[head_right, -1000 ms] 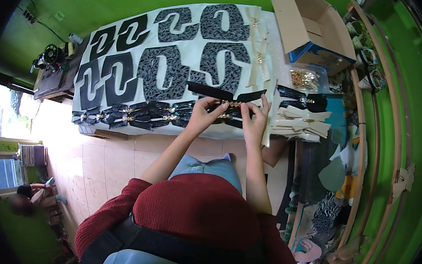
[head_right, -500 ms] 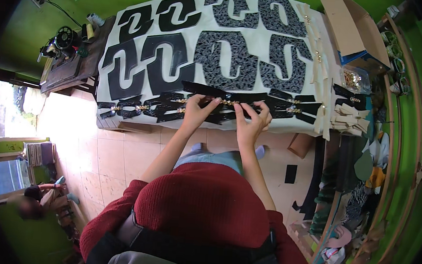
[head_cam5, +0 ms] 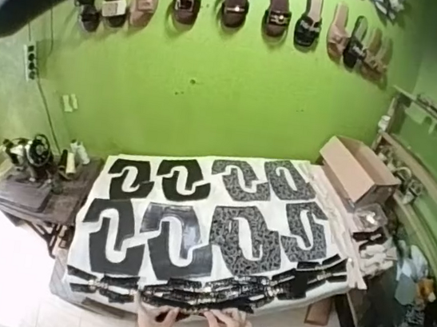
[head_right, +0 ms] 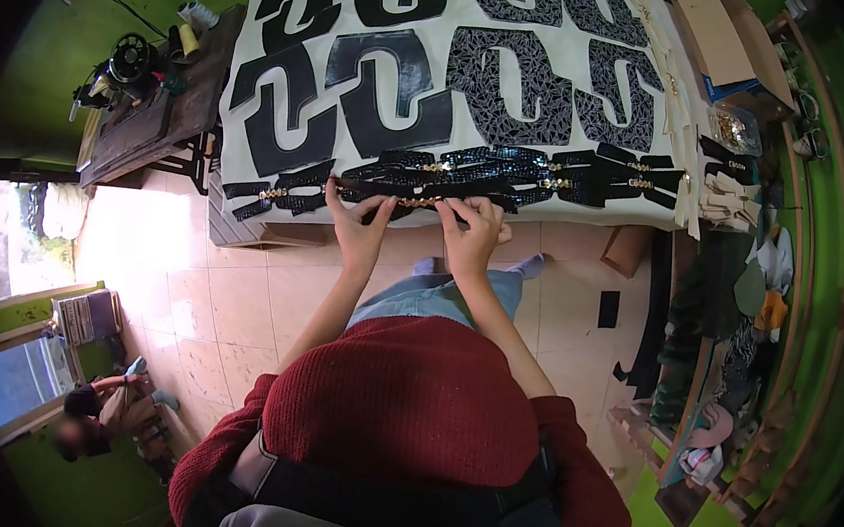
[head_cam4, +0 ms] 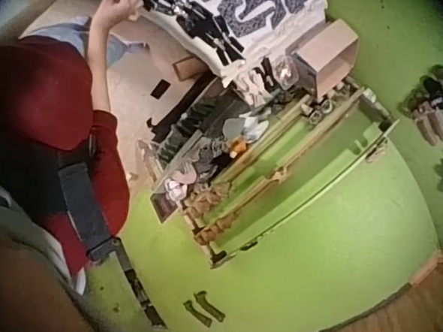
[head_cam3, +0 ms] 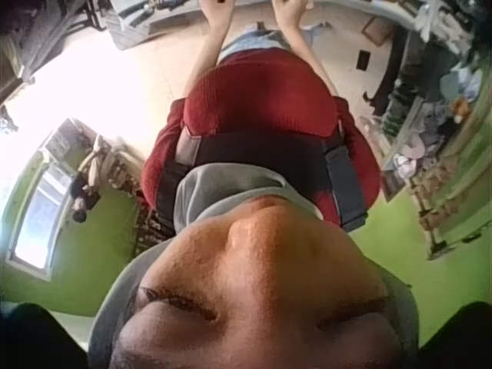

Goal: Arranging and aligning decorative shoe upper components on a table for production.

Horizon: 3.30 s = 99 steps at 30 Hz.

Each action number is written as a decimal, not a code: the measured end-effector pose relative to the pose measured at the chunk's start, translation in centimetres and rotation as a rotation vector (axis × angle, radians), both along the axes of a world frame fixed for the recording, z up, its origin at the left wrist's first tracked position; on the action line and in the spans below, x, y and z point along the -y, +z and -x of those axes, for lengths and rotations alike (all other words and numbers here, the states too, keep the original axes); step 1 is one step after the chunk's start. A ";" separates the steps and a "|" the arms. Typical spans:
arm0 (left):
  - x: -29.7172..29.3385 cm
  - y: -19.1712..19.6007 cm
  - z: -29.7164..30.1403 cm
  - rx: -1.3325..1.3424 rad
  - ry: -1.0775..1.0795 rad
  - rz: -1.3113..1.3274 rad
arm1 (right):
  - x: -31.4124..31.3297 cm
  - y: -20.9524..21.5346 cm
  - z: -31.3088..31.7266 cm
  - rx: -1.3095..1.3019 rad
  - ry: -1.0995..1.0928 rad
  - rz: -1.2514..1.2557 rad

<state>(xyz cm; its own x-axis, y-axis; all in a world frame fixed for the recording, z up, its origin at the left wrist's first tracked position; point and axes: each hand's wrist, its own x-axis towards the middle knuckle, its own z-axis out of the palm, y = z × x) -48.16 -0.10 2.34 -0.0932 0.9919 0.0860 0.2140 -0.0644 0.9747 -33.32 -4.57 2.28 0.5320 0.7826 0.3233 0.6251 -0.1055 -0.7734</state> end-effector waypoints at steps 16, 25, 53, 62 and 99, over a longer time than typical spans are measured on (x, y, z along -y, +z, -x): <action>0.9 -1.2 4.0 0.024 0.029 0.051 | 0.3 0.0 3.1 0.257 0.104 0.012; -2.0 -0.8 7.5 -0.177 0.002 0.033 | -2.7 -1.4 6.0 0.314 0.215 0.071; -0.7 -2.9 9.8 -0.925 -0.051 -0.213 | -3.8 -2.6 6.6 0.452 0.364 0.034; -0.8 -4.1 10.0 -0.955 -0.214 -0.258 | -3.5 -3.3 5.9 0.529 0.440 0.053; 2.2 -3.0 8.0 -0.902 -0.248 -0.242 | -1.4 -1.3 4.4 0.543 0.488 0.215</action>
<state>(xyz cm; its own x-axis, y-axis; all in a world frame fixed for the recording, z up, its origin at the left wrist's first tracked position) -56.18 -2.32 -0.68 0.3179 0.9205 0.2271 0.8287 -0.3861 0.4052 -37.76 -3.19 0.94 -0.0813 0.9635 0.2549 0.9263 0.1674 -0.3374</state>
